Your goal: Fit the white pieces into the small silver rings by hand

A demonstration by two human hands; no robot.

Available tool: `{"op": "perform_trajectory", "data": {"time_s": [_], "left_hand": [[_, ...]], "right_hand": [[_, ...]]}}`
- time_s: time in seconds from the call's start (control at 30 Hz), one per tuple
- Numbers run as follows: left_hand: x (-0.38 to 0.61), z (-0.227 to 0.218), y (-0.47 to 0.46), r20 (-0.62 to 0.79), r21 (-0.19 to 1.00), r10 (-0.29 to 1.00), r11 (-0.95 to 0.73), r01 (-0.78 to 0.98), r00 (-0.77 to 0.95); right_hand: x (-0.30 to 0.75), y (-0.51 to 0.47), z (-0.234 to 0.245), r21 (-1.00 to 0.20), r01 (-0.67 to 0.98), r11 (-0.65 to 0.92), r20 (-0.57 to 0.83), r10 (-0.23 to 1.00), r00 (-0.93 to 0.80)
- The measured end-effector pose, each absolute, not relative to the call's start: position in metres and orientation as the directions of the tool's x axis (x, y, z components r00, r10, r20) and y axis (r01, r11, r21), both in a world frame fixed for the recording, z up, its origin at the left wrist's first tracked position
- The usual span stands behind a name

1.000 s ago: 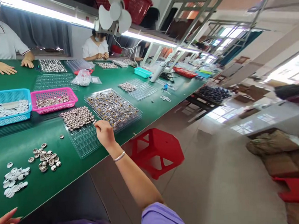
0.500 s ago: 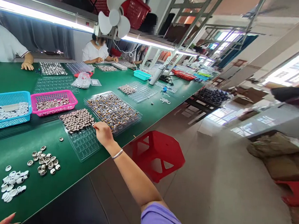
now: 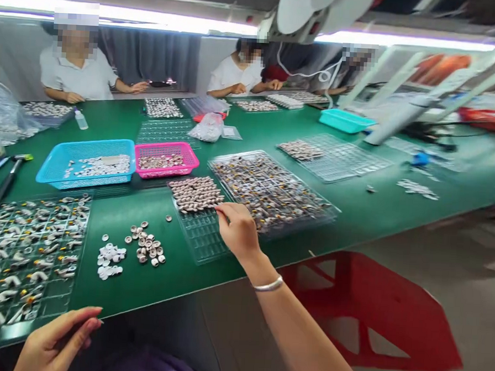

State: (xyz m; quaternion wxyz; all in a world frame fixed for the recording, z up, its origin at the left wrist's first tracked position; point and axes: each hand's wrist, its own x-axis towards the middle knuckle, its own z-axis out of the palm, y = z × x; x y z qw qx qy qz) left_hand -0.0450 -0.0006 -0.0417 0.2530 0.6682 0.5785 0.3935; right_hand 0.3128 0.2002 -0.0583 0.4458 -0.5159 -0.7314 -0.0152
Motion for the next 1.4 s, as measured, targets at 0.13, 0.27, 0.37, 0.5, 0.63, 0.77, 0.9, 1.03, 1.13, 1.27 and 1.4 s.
{"op": "perform_trajectory", "data": {"time_s": [0.13,0.27,0.37,0.5,0.63,0.77,0.9,1.03,1.13,1.27,1.4], "left_hand": [[-0.075,-0.011,0.024,0.399,0.429,0.917,-0.193,0.882,0.007],[-0.111,0.009,0.076,0.289,0.169,0.957,-0.072,0.983,0.021],[-0.122,0.011,0.113,0.213,0.132,0.976,-0.067,0.989,0.037],[-0.123,0.003,0.142,0.156,0.115,0.987,-0.050,0.992,0.032],[-0.118,0.005,0.143,0.191,0.161,0.980,-0.091,0.983,0.059],[-0.094,0.021,0.109,0.280,0.269,0.935,-0.296,0.917,0.219],[-0.058,0.026,0.059,0.526,0.367,0.737,-0.647,0.669,0.425],[-0.032,0.012,0.030,0.621,0.378,0.683,-0.690,0.617,0.383],[-0.021,-0.003,0.020,0.619,0.456,0.739,-0.613,0.645,0.264],[-0.009,-0.014,0.010,0.554,0.622,0.825,-0.501,0.601,0.113],[0.000,-0.012,0.001,0.370,0.835,0.929,-0.331,0.439,-0.003]], "right_hand": [[0.263,0.169,-0.044,-0.438,0.671,0.598,0.669,0.715,-0.201],[0.202,0.134,-0.043,-0.491,0.397,0.775,0.654,0.629,-0.419],[0.172,0.115,-0.048,-0.529,0.251,0.811,0.654,0.578,-0.489],[0.163,0.102,-0.054,-0.606,0.202,0.769,0.615,0.615,-0.495],[0.170,0.098,-0.055,-0.694,0.168,0.700,0.569,0.676,-0.468],[0.170,0.093,-0.047,-0.907,0.019,0.421,0.379,0.836,-0.396],[0.159,0.083,-0.035,-0.926,-0.364,-0.101,0.138,0.807,-0.575],[0.155,0.070,-0.030,-0.821,-0.472,-0.321,0.120,0.712,-0.692],[0.158,0.063,-0.033,-0.823,-0.481,-0.303,0.091,0.765,-0.638],[0.162,0.057,-0.036,-0.873,-0.433,-0.222,0.080,0.812,-0.578],[0.165,0.053,-0.035,-0.930,-0.366,-0.002,0.171,0.881,-0.441]]}}
